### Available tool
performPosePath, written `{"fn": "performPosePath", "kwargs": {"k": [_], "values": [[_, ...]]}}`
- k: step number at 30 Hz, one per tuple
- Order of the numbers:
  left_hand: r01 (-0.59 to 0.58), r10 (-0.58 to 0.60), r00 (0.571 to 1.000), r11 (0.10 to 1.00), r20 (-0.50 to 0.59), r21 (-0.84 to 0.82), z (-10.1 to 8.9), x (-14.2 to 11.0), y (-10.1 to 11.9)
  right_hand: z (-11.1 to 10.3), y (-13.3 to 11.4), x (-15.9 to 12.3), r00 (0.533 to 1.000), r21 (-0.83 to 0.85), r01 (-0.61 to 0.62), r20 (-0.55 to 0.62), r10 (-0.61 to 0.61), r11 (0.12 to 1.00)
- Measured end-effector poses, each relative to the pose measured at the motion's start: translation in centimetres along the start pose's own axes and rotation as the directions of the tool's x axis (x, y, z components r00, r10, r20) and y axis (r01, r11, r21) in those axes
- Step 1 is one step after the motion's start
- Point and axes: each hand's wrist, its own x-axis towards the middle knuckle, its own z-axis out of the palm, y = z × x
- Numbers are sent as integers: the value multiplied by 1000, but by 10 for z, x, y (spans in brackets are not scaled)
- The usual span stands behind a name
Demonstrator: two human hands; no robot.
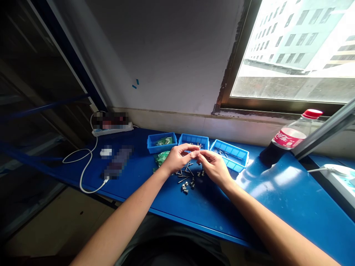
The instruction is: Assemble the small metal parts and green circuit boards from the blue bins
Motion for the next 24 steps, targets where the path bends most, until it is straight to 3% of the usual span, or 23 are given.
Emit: {"fn": "performPosePath", "kwargs": {"k": [3,6,9,12,17,24], "values": [[-97,97,995,962,15,255,-1,-3,3,-4,2,3,990,178,-72,-110,93,981],[-278,206,957,855,204,438,-1,-7,2,-10,8,7,952,361,-96,-239,192,927],[-427,241,883,771,404,473,2,-10,-1,-15,11,10,939,407,-159,-219,264,900],[-486,237,835,742,497,463,5,-11,-4,-14,11,9,956,371,-154,-178,233,916],[-431,166,864,732,475,528,5,-9,-11,-6,8,7,971,332,-119,-156,179,936],[-351,163,918,757,362,551,4,-8,-17,-6,10,7,980,265,-101,-141,142,959]]}}
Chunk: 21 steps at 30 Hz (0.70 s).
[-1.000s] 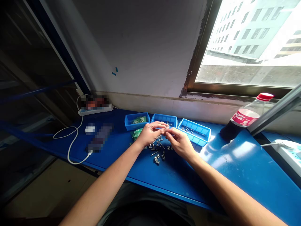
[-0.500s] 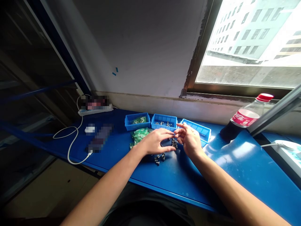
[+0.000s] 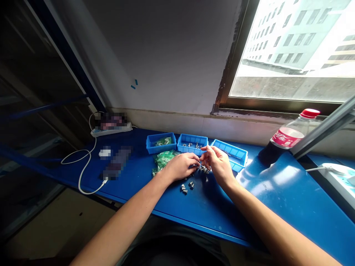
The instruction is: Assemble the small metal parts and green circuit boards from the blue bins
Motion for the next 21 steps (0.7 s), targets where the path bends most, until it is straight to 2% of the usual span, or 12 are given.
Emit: {"fn": "performPosePath", "kwargs": {"k": [6,9,11,14,16,18,21], "values": [[-12,11,999,1000,-49,-7,0,2,1,0,-4,-2,999,-88,51,13,-50,995],[-14,5,993,997,-122,-77,-1,5,2,1,-9,-5,997,-117,83,-1,-83,990],[37,-71,976,985,-205,-166,-4,7,5,1,-11,-7,990,-177,138,-17,-143,974],[159,-253,922,938,-293,-309,-10,8,11,2,-11,-8,952,-335,279,-25,-304,900],[205,-334,894,897,-298,-391,-14,8,13,3,-11,-8,911,-435,383,31,-412,815],[211,-375,884,853,-278,-478,-16,8,14,4,-11,-8,876,-480,460,107,-471,747],[194,-395,885,793,-246,-577,-15,8,12,5,-10,-9,859,-487,494,148,-489,720]]}}
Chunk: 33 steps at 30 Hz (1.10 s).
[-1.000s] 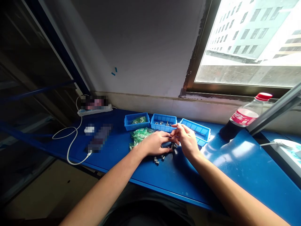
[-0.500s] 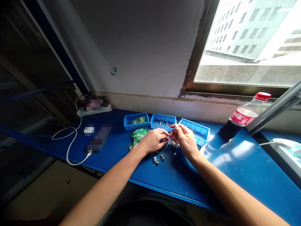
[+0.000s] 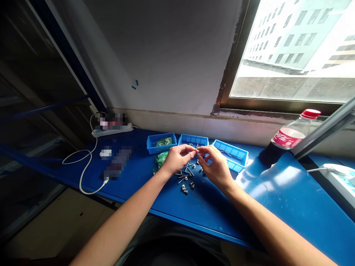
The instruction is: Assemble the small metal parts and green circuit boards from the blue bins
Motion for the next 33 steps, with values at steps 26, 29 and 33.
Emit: {"fn": "performPosePath", "kwargs": {"k": [26,29,33], "values": [[-63,50,996,980,72,190,0,-2,1,-2,5,1,999,1,24,21,-24,1000],[-75,70,997,977,32,202,0,-1,-3,-3,2,1,1000,-4,6,15,-6,1000],[-96,93,995,966,25,240,1,-1,-6,-1,0,0,995,-1,-104,4,104,995]]}}
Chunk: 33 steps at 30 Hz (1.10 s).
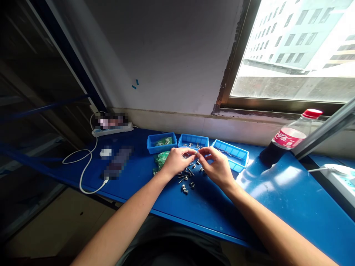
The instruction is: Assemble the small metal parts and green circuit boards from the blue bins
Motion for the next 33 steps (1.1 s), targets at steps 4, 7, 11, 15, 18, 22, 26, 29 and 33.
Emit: {"fn": "performPosePath", "kwargs": {"k": [4,7,11,15,18,22,26,29,33], "values": [[-19,18,1000,998,23,53,1,-1,-2,2,4,-1,996,-11,-67,53,68,998],[-23,22,1000,997,11,77,2,-2,-3,2,9,-1,991,-5,-98,94,98,995],[-29,29,1000,995,1,92,1,-2,-2,2,12,-1,988,8,-111,113,109,994],[-22,22,1000,995,5,97,0,-1,-2,2,12,0,988,20,-96,120,93,995],[-31,29,999,995,16,98,0,-1,-2,3,11,0,989,16,-84,124,81,996],[-30,26,998,995,50,97,1,-1,-2,4,9,0,988,2,-74,138,73,997],[-18,13,998,995,54,102,1,-2,0,3,7,0,990,-47,-51,129,56,998],[-25,18,998,994,66,108,0,-2,5,2,7,1,995,-56,-26,90,31,998],[-28,20,995,996,94,84,-2,-3,7,1,9,0,998,-25,-17,54,18,1000]]}}
